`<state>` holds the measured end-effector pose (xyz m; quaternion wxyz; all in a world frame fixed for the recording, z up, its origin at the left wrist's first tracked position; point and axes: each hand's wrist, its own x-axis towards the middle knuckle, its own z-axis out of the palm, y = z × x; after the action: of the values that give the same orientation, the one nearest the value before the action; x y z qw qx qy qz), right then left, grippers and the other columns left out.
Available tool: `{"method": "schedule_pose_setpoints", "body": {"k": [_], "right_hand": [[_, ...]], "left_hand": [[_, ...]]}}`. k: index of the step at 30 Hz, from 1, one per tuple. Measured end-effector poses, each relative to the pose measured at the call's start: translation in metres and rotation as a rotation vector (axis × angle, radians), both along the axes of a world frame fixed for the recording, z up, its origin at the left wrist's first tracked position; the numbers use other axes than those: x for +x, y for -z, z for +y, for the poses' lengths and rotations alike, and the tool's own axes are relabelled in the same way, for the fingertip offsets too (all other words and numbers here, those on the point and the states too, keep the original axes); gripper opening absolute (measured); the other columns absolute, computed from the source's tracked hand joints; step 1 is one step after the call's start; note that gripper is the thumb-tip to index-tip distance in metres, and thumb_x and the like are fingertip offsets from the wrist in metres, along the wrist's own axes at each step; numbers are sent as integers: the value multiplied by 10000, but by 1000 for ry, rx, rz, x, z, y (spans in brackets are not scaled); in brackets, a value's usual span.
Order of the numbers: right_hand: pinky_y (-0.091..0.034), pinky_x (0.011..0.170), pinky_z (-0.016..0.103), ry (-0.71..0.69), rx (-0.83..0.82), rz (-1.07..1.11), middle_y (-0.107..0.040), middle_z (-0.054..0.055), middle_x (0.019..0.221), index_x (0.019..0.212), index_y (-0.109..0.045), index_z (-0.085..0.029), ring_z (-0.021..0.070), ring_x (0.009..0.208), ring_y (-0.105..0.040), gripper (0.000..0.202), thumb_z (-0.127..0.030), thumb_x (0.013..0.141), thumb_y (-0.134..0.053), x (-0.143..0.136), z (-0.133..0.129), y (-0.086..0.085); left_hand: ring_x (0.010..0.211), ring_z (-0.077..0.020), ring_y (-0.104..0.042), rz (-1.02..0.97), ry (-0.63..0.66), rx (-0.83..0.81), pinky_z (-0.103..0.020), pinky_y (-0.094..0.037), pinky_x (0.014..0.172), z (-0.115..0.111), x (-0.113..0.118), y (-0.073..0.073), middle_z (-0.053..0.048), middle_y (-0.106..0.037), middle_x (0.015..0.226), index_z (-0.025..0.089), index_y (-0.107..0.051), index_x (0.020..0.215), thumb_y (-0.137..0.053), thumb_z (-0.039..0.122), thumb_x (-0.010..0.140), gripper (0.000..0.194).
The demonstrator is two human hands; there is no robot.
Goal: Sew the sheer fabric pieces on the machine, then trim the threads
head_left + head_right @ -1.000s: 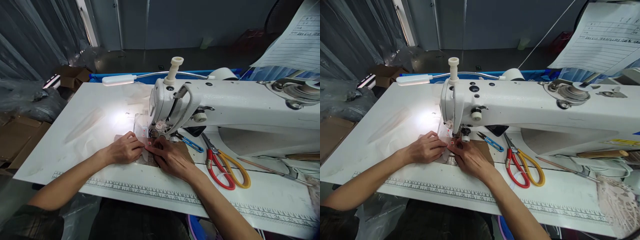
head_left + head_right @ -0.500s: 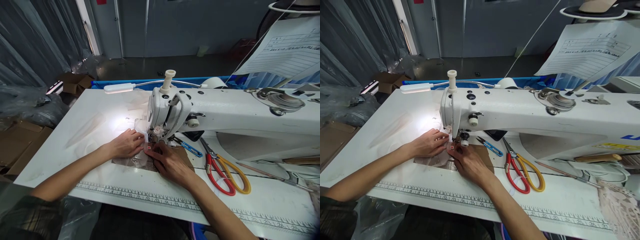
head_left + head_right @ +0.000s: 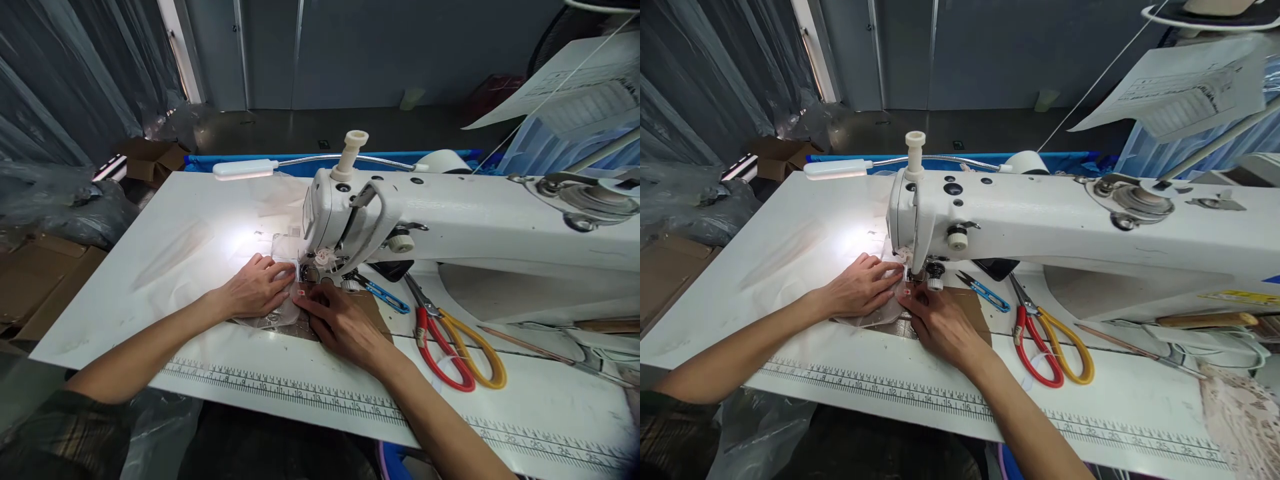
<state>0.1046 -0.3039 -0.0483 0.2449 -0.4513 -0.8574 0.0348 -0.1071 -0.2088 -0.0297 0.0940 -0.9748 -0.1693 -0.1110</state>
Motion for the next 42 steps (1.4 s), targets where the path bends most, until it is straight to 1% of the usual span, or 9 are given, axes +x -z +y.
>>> {"method": "schedule_pose_setpoints", "body": {"k": [4, 10, 15, 19, 26, 29, 33, 37, 42], "right_hand": [[-555, 745, 393, 5, 18, -7, -551, 127, 1005, 1158, -628, -183, 214, 859, -568, 346, -121, 871, -446, 1, 1, 3], [-556, 736, 391, -4, 33, -12, -550, 130, 1000, 1149, -632, -173, 214, 853, -571, 336, -120, 867, -457, 1, 1, 5], [-554, 744, 383, 0, 23, 2, -551, 132, 1007, 1171, -626, -177, 217, 881, -573, 349, -124, 867, -463, 1, 1, 4], [-555, 735, 377, -8, 24, 5, -553, 134, 1002, 1173, -625, -179, 220, 884, -576, 353, -117, 866, -462, 1, 0, 3], [-562, 731, 397, 12, 47, -32, -554, 137, 984, 1157, -628, -155, 223, 846, -573, 347, -98, 862, -456, -1, -1, 2], [-566, 749, 405, 23, 66, -49, -554, 153, 1001, 1159, -623, -135, 233, 870, -570, 337, -107, 872, -448, -2, -1, 2], [-577, 733, 386, 43, 68, -44, -543, 159, 999, 1167, -605, -117, 225, 868, -568, 328, -129, 908, -403, -3, -1, 1], [-580, 728, 391, 54, 71, -55, -537, 155, 1010, 1186, -588, -134, 226, 872, -564, 346, -125, 907, -385, -3, -2, 2], [-575, 740, 399, 51, 45, -59, -541, 155, 1032, 1204, -581, -153, 234, 903, -561, 372, -97, 881, -404, -2, -2, 4]], "left_hand": [[847, -228, -481, 72, -57, -3, -376, -380, 710, -3, 1, -5, -141, -491, 1326, 119, -535, 1254, -325, 372, 980, 428], [888, -246, -481, 107, -81, -24, -387, -373, 718, -9, 3, -5, -128, -514, 1305, 130, -519, 1274, -313, 392, 983, 442], [932, -267, -506, 48, -97, -33, -415, -357, 748, -9, 1, -3, -127, -535, 1313, 145, -531, 1267, -315, 403, 981, 442], [953, -264, -528, -5, -99, -70, -452, -340, 802, -11, -1, -2, -117, -545, 1321, 157, -552, 1243, -313, 369, 986, 410], [998, -279, -524, 5, -127, -38, -484, -343, 832, -18, 3, 1, -137, -498, 1369, 126, -535, 1265, -327, 312, 979, 400], [1010, -284, -515, 35, -98, -34, -493, -333, 849, -11, 5, 1, -136, -502, 1362, 132, -529, 1276, -308, 310, 985, 406], [1035, -290, -499, 44, -52, -50, -500, -326, 862, -3, 6, -2, -150, -528, 1328, 126, -519, 1287, -299, 327, 988, 422], [1045, -298, -492, 51, -49, -67, -502, -325, 858, -3, 5, -3, -158, -506, 1354, 111, -513, 1289, -320, 400, 976, 467], [1036, -298, -492, 41, -49, -40, -512, -311, 869, -4, 5, 0, -155, -514, 1344, 105, -516, 1278, -314, 404, 973, 473]]}}
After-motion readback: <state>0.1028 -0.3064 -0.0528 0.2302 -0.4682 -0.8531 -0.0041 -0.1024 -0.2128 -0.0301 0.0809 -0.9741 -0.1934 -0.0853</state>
